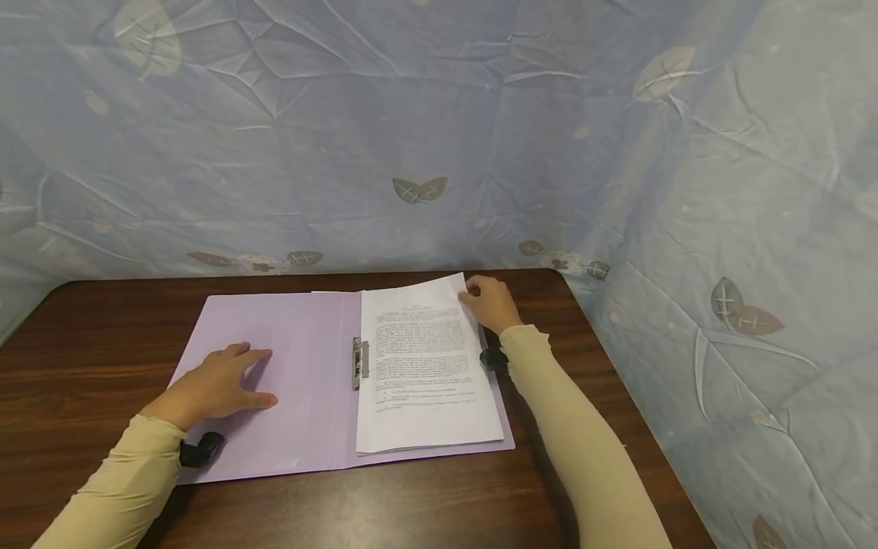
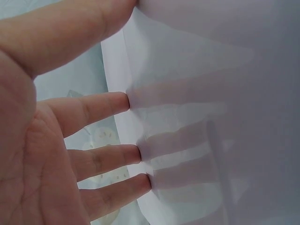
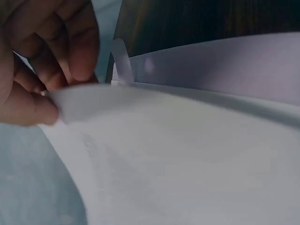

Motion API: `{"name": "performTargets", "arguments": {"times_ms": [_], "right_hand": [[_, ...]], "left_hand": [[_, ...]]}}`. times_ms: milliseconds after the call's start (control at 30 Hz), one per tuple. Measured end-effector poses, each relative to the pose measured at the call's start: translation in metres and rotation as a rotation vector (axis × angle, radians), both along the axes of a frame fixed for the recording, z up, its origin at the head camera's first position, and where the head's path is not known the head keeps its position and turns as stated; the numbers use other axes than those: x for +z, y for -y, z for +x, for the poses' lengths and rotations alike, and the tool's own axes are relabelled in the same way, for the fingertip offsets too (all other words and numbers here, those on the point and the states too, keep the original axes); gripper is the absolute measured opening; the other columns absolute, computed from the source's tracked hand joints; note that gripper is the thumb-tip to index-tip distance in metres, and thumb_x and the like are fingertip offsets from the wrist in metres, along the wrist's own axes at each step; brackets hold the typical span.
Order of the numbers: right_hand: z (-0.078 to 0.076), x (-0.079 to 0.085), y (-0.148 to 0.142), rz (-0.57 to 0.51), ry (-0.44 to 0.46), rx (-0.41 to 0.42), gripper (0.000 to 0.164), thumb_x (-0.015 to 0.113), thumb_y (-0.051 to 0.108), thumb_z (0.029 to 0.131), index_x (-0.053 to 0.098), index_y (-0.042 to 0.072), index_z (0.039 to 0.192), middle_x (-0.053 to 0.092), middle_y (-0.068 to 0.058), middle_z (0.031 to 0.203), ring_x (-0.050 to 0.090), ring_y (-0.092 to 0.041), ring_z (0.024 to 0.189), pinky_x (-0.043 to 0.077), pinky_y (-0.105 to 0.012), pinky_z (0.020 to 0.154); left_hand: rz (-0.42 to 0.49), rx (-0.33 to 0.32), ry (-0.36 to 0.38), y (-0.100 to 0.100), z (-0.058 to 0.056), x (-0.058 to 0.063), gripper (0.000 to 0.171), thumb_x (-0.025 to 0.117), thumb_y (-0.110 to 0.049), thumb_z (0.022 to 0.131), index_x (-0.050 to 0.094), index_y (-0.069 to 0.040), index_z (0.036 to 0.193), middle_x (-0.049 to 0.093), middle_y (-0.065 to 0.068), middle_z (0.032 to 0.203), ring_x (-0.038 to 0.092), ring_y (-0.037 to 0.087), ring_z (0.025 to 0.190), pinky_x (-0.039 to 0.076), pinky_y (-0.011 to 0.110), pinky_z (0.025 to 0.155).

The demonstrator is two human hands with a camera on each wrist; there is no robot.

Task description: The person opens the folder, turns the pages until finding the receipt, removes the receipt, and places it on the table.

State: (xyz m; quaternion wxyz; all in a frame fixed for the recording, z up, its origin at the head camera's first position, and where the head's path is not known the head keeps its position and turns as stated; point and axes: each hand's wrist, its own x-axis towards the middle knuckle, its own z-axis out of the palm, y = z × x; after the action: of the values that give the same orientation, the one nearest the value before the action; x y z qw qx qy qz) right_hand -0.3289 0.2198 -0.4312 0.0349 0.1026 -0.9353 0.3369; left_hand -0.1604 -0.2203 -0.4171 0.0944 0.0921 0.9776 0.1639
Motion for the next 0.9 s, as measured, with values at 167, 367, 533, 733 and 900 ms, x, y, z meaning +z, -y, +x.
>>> {"name": "performTargets", "arguments": {"times_ms": [167, 367, 533, 733, 900], "right_hand": [[0.006, -0.001, -0.011, -0.054, 0.232, 0.043, 0.028, 0.072, 0.023, 0.097, 0.069, 0.001, 0.114, 0.069, -0.012, 0.097, 0.063, -0.022, 0.074, 0.055, -0.032, 0.065], [0.02, -0.001, -0.021, -0.045, 0.374, 0.078, 0.026, 0.071, 0.023, 0.098, 0.07, 0.002, 0.112, 0.067, -0.011, 0.092, 0.063, -0.023, 0.075, 0.057, -0.034, 0.068], [0.029, -0.003, -0.024, -0.064, 0.319, 0.063, 0.023, 0.071, 0.022, 0.098, 0.071, 0.002, 0.109, 0.067, -0.011, 0.087, 0.063, -0.023, 0.071, 0.056, -0.033, 0.067], [0.034, -0.004, -0.023, -0.118, 0.226, 0.056, 0.023, 0.07, 0.021, 0.099, 0.07, 0.001, 0.109, 0.072, -0.012, 0.092, 0.066, -0.023, 0.072, 0.056, -0.034, 0.067], [0.038, -0.005, -0.024, -0.167, 0.246, 0.082, 0.026, 0.071, 0.019, 0.097, 0.068, 0.001, 0.115, 0.071, -0.012, 0.094, 0.065, -0.022, 0.074, 0.056, -0.034, 0.067]], "left_hand": [[0.003, -0.005, 0.0, 0.001, 0.0, -0.001, 0.091, 0.086, -0.048, 0.08, 0.052, 0.004, 0.146, 0.038, 0.044, 0.148, 0.036, 0.068, 0.134, 0.039, 0.079, 0.097], [0.005, -0.007, 0.002, 0.001, 0.001, 0.0, 0.091, 0.086, -0.048, 0.08, 0.052, 0.004, 0.145, 0.038, 0.044, 0.148, 0.037, 0.068, 0.133, 0.04, 0.079, 0.097], [-0.001, -0.006, -0.002, 0.001, 0.0, -0.001, 0.091, 0.086, -0.048, 0.079, 0.052, 0.004, 0.145, 0.039, 0.044, 0.148, 0.037, 0.068, 0.133, 0.04, 0.079, 0.097], [0.003, -0.006, -0.001, 0.001, 0.0, -0.001, 0.092, 0.086, -0.049, 0.079, 0.052, 0.005, 0.145, 0.039, 0.045, 0.147, 0.037, 0.068, 0.133, 0.039, 0.079, 0.097], [0.005, -0.005, 0.003, 0.001, 0.0, -0.001, 0.092, 0.087, -0.049, 0.078, 0.052, 0.004, 0.145, 0.039, 0.045, 0.148, 0.037, 0.068, 0.133, 0.039, 0.079, 0.097]]}}
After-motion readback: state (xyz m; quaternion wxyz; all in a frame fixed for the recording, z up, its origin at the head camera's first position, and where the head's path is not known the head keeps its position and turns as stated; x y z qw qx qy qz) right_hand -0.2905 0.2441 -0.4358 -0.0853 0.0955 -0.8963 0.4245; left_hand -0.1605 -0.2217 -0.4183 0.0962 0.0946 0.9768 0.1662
